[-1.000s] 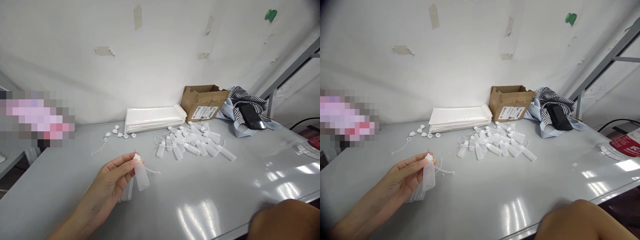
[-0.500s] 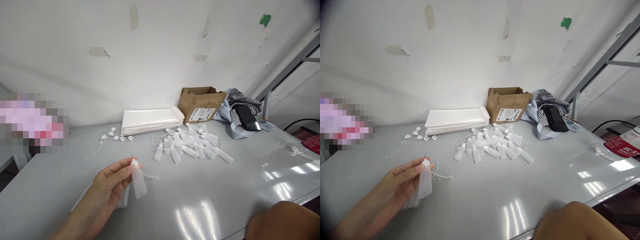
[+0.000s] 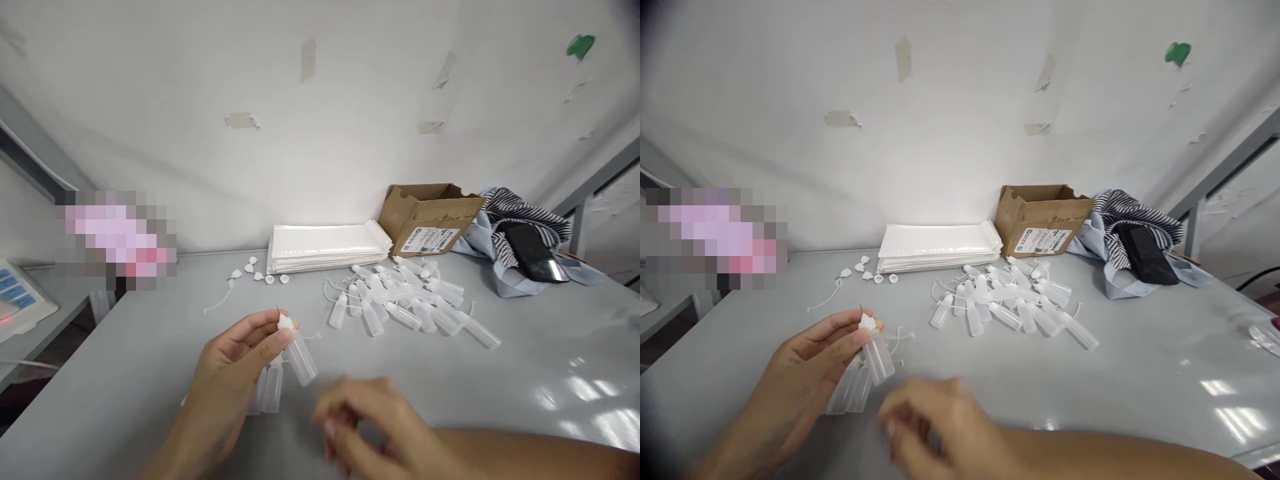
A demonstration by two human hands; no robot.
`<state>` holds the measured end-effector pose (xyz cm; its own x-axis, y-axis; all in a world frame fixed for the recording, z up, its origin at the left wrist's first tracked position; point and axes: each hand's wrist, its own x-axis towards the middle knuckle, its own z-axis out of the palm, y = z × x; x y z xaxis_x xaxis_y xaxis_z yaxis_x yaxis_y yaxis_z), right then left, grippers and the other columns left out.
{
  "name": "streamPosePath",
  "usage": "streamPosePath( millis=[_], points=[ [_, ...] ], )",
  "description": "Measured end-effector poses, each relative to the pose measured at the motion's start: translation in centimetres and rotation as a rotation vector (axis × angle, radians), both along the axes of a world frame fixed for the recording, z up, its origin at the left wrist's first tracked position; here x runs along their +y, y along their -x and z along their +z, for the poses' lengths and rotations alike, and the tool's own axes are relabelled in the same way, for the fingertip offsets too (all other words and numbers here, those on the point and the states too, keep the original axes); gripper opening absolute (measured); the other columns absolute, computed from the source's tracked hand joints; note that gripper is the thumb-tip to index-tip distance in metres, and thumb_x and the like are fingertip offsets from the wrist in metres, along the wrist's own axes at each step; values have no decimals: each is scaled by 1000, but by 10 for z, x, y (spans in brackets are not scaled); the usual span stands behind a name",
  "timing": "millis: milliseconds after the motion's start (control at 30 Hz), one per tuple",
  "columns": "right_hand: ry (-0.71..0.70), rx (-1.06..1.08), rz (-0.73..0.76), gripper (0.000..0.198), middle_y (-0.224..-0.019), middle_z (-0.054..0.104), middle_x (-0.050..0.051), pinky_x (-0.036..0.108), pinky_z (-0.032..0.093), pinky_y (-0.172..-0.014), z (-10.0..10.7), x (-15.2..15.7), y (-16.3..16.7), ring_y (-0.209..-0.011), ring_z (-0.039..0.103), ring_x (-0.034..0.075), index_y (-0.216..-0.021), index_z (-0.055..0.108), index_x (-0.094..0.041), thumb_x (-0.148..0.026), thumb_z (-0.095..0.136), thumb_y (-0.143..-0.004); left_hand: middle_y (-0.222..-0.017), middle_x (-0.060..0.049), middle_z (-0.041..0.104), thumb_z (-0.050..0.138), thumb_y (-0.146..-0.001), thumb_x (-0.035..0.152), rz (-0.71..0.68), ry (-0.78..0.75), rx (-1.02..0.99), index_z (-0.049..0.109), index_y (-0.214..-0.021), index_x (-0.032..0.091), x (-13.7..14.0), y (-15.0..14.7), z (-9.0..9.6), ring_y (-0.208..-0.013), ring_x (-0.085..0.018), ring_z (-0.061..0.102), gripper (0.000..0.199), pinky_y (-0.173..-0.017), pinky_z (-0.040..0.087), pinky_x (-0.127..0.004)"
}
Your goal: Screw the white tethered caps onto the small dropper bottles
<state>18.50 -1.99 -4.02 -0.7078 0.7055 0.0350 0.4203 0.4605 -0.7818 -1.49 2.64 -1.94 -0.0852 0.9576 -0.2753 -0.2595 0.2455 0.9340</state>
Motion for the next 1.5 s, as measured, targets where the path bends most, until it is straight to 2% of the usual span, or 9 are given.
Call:
streamPosePath(
  millis=[33,100,200,367,500,733,833,1100,1500],
  points=[
    [26,38,-103,27,-89,63,5,25,51,-65,6,8,3,-74,62,12,-118,45,-18,-28,27,-102,-88,2,74,83,-63,34,6,-43,27,73,-88,25,-1,0,0,-84,-13,67,29,-72,53,-15],
    [226,256,-280,24,-85,63,2,22,48,-55,13,19,9,-61,59,10,-113,41,-20,-35,47,-95,-90,1,75,80,-67,33,-2,-114,110,73,-89,26,-5,-1,0,-86,-14,68,25,-73,54,-17],
    [320,423,-273,42,-84,60,-1,23,47,-56,13,24,14,-63,59,10,-114,36,-23,-33,64,-84,-90,1,75,77,-70,31,-50,-178,241,72,-87,27,-11,-4,1,-82,-15,69,18,-72,55,-19],
    [256,474,-206,35,-70,54,-6,23,47,-61,3,21,10,-65,62,10,-121,31,-27,-22,51,-93,-90,1,74,74,-72,27,-190,-260,325,72,-85,27,-16,-10,3,-77,-14,69,13,-68,56,-18],
    [78,436,-216,48,-74,55,-6,20,48,-61,-5,19,-1,-64,57,8,-131,26,-32,-17,51,-93,-93,0,72,71,-77,28,-319,-248,304,72,-88,27,-17,-14,2,-84,-15,66,12,-75,55,-20],
    [-80,271,-216,42,-80,61,0,20,49,-58,-4,15,-10,-61,57,10,-133,39,-26,-22,52,-93,-86,1,68,73,-75,25,-350,-178,251,73,-83,27,-16,-11,6,-83,-15,62,8,-76,52,-19],
    [45,313,-225,38,-76,65,2,21,50,-56,3,15,-8,-60,61,12,-129,46,-22,-24,53,-92,-90,1,68,72,-76,24,-413,-156,217,74,-86,30,-16,-8,6,-86,-15,61,11,-77,50,-19],
    [687,570,-173,42,-64,60,-1,24,52,-55,10,17,-5,-52,63,11,-124,49,-15,-34,60,-88,-90,-1,64,71,-75,25,-410,-192,195,75,-82,29,-16,-8,12,-85,-15,57,9,-76,48,-19],
    [856,568,-195,39,-77,66,3,20,51,-55,12,17,-7,-52,63,8,-118,55,-19,-40,63,-86,-80,-2,68,75,-72,26,-457,-118,254,76,-81,28,-7,1,14,-75,-17,62,10,-67,52,-22]
  ],
)
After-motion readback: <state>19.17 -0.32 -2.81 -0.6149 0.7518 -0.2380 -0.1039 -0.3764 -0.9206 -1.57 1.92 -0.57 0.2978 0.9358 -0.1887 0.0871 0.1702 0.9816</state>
